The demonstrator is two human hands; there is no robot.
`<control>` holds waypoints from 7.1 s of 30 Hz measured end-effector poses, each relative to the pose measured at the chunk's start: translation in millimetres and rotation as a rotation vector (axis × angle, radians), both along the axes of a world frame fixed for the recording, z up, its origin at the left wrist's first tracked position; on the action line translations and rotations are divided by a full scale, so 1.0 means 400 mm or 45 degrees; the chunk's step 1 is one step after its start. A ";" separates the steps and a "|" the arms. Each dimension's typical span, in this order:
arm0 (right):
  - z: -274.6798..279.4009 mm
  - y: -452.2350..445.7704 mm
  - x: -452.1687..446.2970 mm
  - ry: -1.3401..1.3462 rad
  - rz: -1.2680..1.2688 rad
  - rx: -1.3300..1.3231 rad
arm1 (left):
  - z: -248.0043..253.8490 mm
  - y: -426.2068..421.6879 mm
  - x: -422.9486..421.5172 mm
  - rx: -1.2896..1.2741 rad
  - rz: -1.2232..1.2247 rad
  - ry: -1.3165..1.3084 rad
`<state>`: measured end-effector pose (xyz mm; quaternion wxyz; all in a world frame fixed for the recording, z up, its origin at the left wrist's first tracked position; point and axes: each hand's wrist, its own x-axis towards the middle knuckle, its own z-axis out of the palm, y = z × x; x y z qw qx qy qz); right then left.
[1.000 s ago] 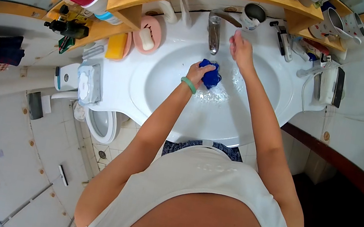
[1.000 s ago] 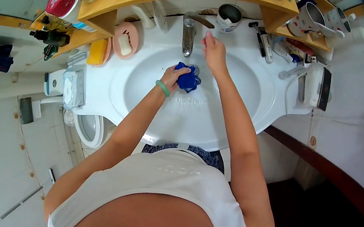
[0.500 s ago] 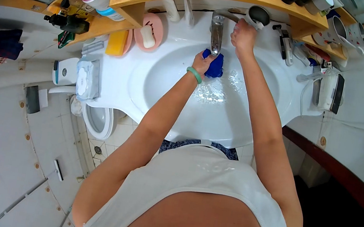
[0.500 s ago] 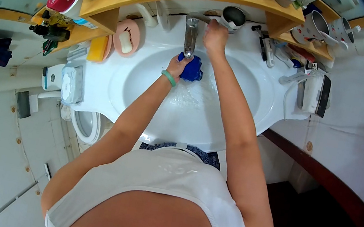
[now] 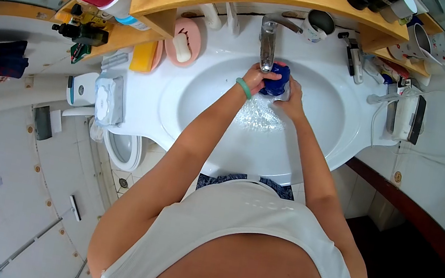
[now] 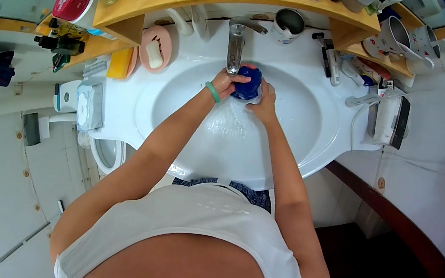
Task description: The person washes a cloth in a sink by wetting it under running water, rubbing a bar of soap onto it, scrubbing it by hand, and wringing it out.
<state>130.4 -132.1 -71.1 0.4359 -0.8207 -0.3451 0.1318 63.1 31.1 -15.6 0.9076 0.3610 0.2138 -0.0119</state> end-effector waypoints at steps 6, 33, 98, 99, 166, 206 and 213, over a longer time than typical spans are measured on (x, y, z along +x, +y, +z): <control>-0.071 0.086 -0.006 0.750 0.149 0.041 | -0.066 0.063 -0.081 -0.139 0.374 -0.028; 0.206 0.181 -0.341 0.066 0.202 -0.218 | -0.251 0.018 -0.317 -0.953 0.041 -0.203; 0.138 0.197 -0.156 -0.104 -0.579 -0.048 | -0.160 -0.019 -0.026 -0.729 0.136 -0.027; 0.148 0.193 -0.151 -0.105 -0.579 -0.050 | -0.199 -0.012 -0.035 -0.732 0.136 -0.028; 0.178 0.093 0.046 0.264 0.136 -0.145 | 0.054 0.140 -0.306 1.985 0.192 1.028; 0.083 0.192 -0.075 0.067 -0.389 -0.313 | -0.151 -0.095 -0.043 -0.298 0.598 0.621; 0.204 0.192 -0.171 -0.064 -0.193 -0.110 | -0.286 -0.112 -0.064 -0.922 0.818 0.069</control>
